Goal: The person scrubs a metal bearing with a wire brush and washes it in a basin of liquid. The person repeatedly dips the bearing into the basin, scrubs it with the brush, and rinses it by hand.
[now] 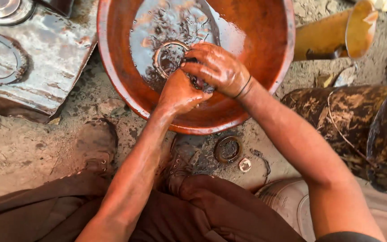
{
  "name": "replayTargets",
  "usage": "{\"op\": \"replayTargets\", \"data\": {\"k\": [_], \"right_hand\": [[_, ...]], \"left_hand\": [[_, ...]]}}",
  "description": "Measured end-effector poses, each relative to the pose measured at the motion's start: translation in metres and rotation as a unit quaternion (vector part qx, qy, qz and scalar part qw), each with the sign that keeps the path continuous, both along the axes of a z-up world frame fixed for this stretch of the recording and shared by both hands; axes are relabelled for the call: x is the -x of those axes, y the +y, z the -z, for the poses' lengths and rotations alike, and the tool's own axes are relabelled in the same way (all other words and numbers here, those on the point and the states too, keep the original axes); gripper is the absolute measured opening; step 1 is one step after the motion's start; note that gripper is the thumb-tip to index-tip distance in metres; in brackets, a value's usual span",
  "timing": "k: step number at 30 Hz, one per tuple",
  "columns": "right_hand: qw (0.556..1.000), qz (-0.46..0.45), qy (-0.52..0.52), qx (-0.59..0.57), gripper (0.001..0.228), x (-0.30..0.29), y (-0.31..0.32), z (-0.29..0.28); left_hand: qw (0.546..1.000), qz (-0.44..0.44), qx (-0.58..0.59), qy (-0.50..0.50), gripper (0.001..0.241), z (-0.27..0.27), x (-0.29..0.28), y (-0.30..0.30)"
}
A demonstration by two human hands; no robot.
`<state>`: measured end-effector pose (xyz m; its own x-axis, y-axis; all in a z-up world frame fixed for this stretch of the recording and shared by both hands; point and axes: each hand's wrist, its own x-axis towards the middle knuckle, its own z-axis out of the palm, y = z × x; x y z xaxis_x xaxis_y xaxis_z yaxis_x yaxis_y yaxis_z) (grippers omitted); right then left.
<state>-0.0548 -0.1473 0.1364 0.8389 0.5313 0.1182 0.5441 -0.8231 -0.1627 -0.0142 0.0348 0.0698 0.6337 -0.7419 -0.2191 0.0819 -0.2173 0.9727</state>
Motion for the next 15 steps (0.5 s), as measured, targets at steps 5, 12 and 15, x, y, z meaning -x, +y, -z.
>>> {"op": "replayTargets", "data": {"k": [5, 12, 15], "right_hand": [[0.860, 0.264, 0.204, -0.387, 0.030, 0.015, -0.034, 0.046], [0.505, 0.357, 0.345, -0.706, 0.030, 0.033, -0.031, 0.078], [0.351, 0.424, 0.394, -0.736, 0.034, 0.039, -0.004, 0.080]], "left_hand": [[0.988, 0.026, 0.137, -0.063, 0.035, -0.036, 0.013, 0.007], [0.954, 0.006, 0.300, 0.022, 0.038, -0.055, 0.012, -0.008], [0.961, -0.040, 0.274, -0.023, 0.052, -0.043, 0.011, -0.008]]}}
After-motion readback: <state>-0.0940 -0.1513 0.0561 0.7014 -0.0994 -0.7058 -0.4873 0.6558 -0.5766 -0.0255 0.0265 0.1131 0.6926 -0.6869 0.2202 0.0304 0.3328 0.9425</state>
